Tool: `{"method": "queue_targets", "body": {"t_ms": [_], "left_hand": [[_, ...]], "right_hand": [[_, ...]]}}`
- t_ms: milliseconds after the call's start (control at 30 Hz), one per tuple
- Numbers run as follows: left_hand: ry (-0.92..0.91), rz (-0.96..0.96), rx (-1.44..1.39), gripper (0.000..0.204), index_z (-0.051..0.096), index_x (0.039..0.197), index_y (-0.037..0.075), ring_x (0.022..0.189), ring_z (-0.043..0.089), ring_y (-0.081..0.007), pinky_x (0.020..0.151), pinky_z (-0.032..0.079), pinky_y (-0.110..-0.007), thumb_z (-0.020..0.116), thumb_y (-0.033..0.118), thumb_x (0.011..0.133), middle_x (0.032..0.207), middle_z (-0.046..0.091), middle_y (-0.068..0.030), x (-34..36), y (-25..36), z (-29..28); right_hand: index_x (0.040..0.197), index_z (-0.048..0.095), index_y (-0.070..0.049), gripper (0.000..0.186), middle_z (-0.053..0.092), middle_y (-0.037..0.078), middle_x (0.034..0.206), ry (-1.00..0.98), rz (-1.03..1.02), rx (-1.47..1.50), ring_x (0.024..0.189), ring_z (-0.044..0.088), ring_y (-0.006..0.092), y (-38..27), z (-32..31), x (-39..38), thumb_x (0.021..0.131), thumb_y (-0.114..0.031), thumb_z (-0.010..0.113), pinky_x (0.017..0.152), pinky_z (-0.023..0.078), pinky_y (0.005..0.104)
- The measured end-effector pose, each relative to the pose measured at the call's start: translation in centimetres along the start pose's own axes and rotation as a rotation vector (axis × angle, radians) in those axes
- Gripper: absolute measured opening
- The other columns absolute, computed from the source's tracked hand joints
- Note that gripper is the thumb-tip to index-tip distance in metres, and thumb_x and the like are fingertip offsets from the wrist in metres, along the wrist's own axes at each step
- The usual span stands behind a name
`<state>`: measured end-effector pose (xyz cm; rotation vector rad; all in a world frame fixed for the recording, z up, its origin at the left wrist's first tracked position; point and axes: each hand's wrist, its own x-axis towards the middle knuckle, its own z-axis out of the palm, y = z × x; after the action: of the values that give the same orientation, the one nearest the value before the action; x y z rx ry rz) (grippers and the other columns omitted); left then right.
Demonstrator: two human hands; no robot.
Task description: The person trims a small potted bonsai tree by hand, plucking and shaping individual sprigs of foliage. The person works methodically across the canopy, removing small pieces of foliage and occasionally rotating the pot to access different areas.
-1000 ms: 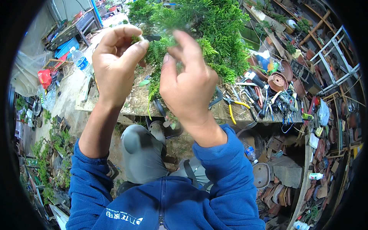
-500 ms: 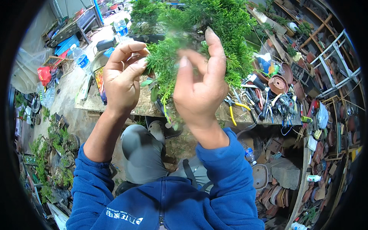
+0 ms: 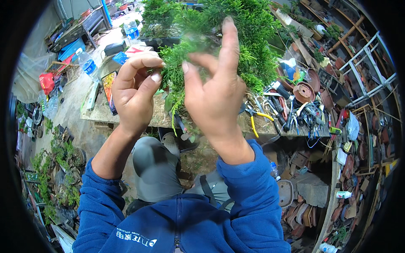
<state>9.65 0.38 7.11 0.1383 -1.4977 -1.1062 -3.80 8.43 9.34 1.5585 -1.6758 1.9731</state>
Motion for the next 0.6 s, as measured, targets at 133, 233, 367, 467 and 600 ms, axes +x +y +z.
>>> {"method": "queue_targets", "body": {"t_ms": [133, 233, 367, 467, 600], "left_hand": [[-0.014, 0.048, 0.026, 0.025, 0.065, 0.112, -0.003, 0.096, 0.057, -0.009, 0.082, 0.048, -0.024, 0.056, -0.014, 0.092, 0.116, 0.058, -0.0061, -0.1, -0.4, -0.3], [0.001, 0.024, -0.004, 0.024, 0.066, 0.112, -0.003, 0.093, 0.057, -0.008, 0.079, 0.047, -0.022, 0.057, -0.014, 0.092, 0.116, 0.058, -0.0065, -0.2, -0.6, -0.4], [0.01, 0.112, 0.082, 0.022, 0.067, 0.11, -0.002, 0.087, 0.055, -0.0062, 0.072, 0.046, -0.02, 0.059, -0.012, 0.092, 0.115, 0.059, -0.007, -0.3, -0.8, -0.4], [-0.012, 0.172, 0.154, 0.02, 0.069, 0.108, 0.0, 0.082, 0.054, -0.0054, 0.068, 0.044, -0.02, 0.06, -0.011, 0.093, 0.113, 0.061, -0.007, -0.4, -0.6, -0.6], [-0.106, 0.258, 0.245, 0.017, 0.064, 0.114, -0.002, 0.092, 0.058, -0.0104, 0.079, 0.049, -0.023, 0.061, -0.008, 0.098, 0.123, 0.058, -0.0108, -0.5, 0.0, -0.8]], "right_hand": [[0.161, 0.031, -0.003, 0.085, 0.08, 0.016, 0.093, 0.045, -0.051, 0.0, 0.088, 0.078, 0.0264, 0.5, 0.1, 0.1, 0.089, -0.004, 0.076, 0.08, 0.06, 0.0323], [0.16, 0.033, 0.0, 0.084, 0.079, 0.02, 0.108, 0.073, -0.065, 0.057, 0.086, 0.079, 0.0242, 0.7, 0.2, -0.4, 0.088, 0.002, 0.075, 0.076, 0.061, 0.0306], [0.158, 0.032, 0.005, 0.085, 0.066, 0.022, 0.129, 0.083, -0.341, -0.205, 0.082, 0.076, 0.0205, 0.8, -0.2, -0.5, 0.084, 0.008, 0.074, 0.067, 0.059, 0.029], [0.162, 0.026, 0.003, 0.089, 0.071, 0.016, 0.107, 0.04, -0.452, -0.354, 0.075, 0.071, 0.0145, 0.6, -0.6, -0.1, 0.085, 0.011, 0.071, 0.06, 0.054, 0.0246], [0.162, 0.03, 0.0, 0.088, 0.072, 0.013, 0.092, -0.033, -0.484, -0.481, 0.071, 0.069, 0.0197, -0.1, -0.9, 0.3, 0.084, 0.012, 0.069, 0.063, 0.055, 0.0311]]}}
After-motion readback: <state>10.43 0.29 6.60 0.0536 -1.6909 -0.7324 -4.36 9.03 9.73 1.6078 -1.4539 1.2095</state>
